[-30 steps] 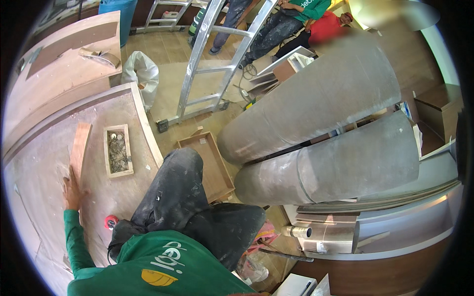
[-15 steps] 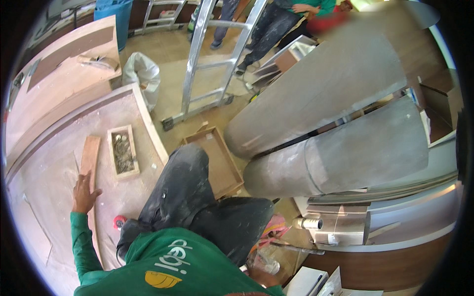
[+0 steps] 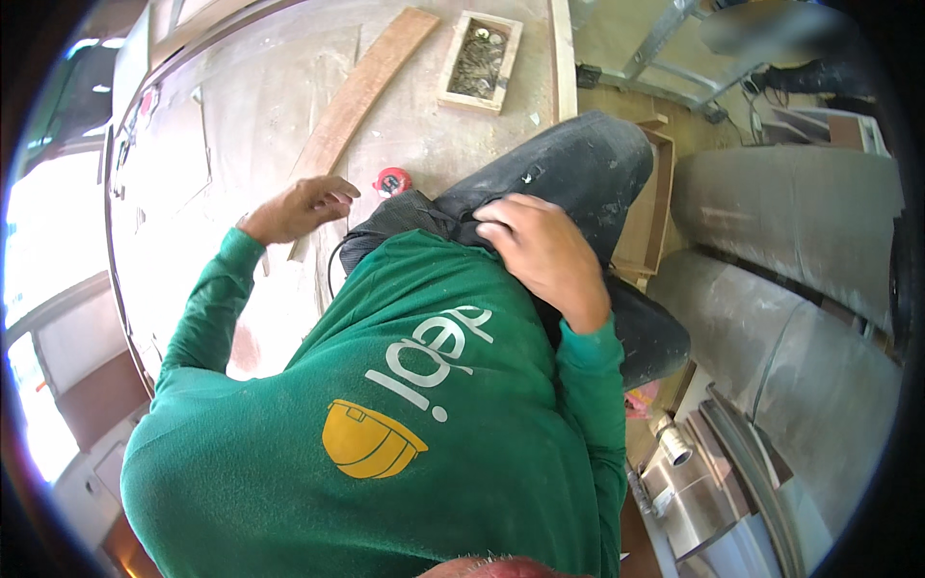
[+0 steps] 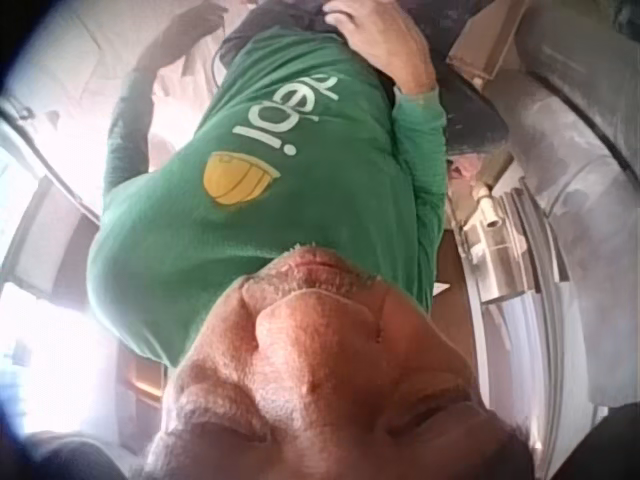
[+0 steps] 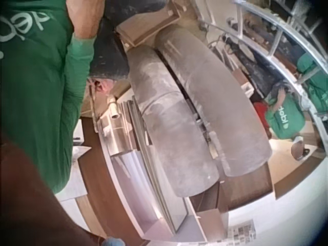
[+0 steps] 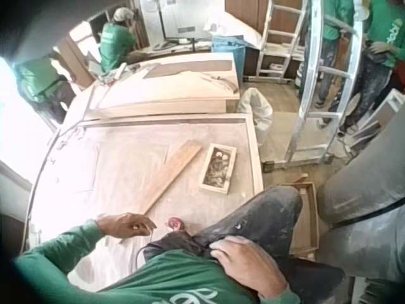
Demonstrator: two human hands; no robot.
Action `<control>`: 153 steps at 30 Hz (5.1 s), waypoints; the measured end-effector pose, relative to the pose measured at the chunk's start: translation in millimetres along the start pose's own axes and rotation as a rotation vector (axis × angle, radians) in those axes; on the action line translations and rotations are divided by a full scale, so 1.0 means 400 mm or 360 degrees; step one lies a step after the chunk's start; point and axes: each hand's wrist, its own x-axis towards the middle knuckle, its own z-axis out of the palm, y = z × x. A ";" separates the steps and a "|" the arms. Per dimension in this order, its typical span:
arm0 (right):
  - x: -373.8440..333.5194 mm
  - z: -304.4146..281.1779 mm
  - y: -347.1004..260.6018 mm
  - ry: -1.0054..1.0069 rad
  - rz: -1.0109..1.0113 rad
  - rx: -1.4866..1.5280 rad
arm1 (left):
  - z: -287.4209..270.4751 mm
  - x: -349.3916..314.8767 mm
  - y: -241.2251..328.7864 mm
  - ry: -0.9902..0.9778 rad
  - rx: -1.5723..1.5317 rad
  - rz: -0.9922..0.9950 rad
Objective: The person measures and marks wooden pieces with a tape measure and pencil, then uses a cordless drill to drive screws into the pieces to assemble them. The person also uses a square ruler to mark lines on a longer wooden plank.
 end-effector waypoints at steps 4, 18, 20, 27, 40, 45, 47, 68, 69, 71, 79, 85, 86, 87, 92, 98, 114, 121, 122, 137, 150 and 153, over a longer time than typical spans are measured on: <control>0.129 0.105 0.024 -0.0164 -0.0189 -0.0211 | 0.134 -0.024 -0.098 0.0173 -0.0375 -0.0279; 0.111 0.206 -0.014 -0.0271 -0.0493 -0.0355 | 0.151 -0.093 -0.035 0.0207 -0.0341 0.0014; 0.094 0.177 -0.029 -0.0397 -0.0506 -0.0092 | 0.143 -0.108 -0.004 0.0264 -0.0019 0.0099; 0.072 0.116 -0.018 -0.0861 -0.0061 0.0506 | 0.173 -0.139 0.011 0.0448 0.0381 0.0478; 0.083 0.183 -0.035 -0.0638 -0.0412 0.0179 | 0.178 -0.149 0.080 0.0274 0.0309 0.0523; 0.093 0.171 -0.029 -0.0795 -0.0270 0.0237 | 0.158 -0.185 0.118 0.0182 0.0408 0.0564; 0.119 0.154 -0.041 -0.0950 -0.0013 0.0339 | 0.153 -0.196 0.107 0.0122 0.0368 0.0511; 0.204 0.266 -0.042 -0.0403 -0.0684 -0.0820 | 0.211 -0.089 -0.127 -0.0029 -0.1332 -0.0664; 0.208 0.280 -0.038 -0.0365 -0.0778 -0.0796 | 0.240 -0.086 -0.170 -0.0143 -0.1692 -0.0607; 0.209 0.305 -0.027 -0.0293 -0.0934 -0.0752 | 0.279 -0.077 -0.186 -0.0109 -0.1791 -0.0515; 0.174 0.295 -0.064 -0.0157 -0.0982 -0.1110 | 0.240 -0.091 -0.066 -0.0030 -0.1659 -0.0389; 0.151 0.263 -0.086 -0.0076 -0.0858 -0.1215 | 0.212 -0.103 -0.015 0.0012 -0.1652 -0.0415; 0.148 0.261 -0.089 -0.0103 -0.0804 -0.1172 | 0.211 -0.107 -0.012 0.0039 -0.1648 -0.0399; 0.144 0.273 -0.087 -0.0028 -0.0797 -0.1257 | 0.214 -0.108 -0.007 0.0055 -0.1646 -0.0375; 0.157 0.286 -0.117 -0.0138 -0.0739 -0.1573 | 0.203 -0.109 0.014 0.0053 -0.1529 -0.0299; 0.170 0.281 -0.124 -0.0150 -0.0727 -0.1172 | 0.182 -0.097 -0.073 -0.0137 -0.1732 -0.0429; 0.120 0.248 -0.170 -0.0213 -0.0618 -0.1011 | 0.161 -0.010 -0.135 -0.0004 -0.0737 0.0328; 0.092 0.231 -0.104 -0.0086 -0.0584 -0.0470 | 0.206 0.038 -0.158 0.0114 -0.1054 0.0106; 0.096 0.238 -0.107 -0.0119 -0.0597 -0.0556 | 0.200 0.047 -0.158 0.0111 -0.1045 0.0137; 0.097 0.225 -0.080 -0.0080 -0.0507 -0.0281 | 0.176 -0.114 -0.058 0.0299 -0.0811 0.0213; 0.122 0.368 -0.050 -0.0093 -0.0708 -0.0627 | 0.161 -0.205 -0.283 -0.0214 0.0008 -0.0092; 0.127 0.377 -0.033 0.0306 -0.1117 -0.0702 | 0.142 -0.185 -0.262 -0.0479 -0.0204 -0.0351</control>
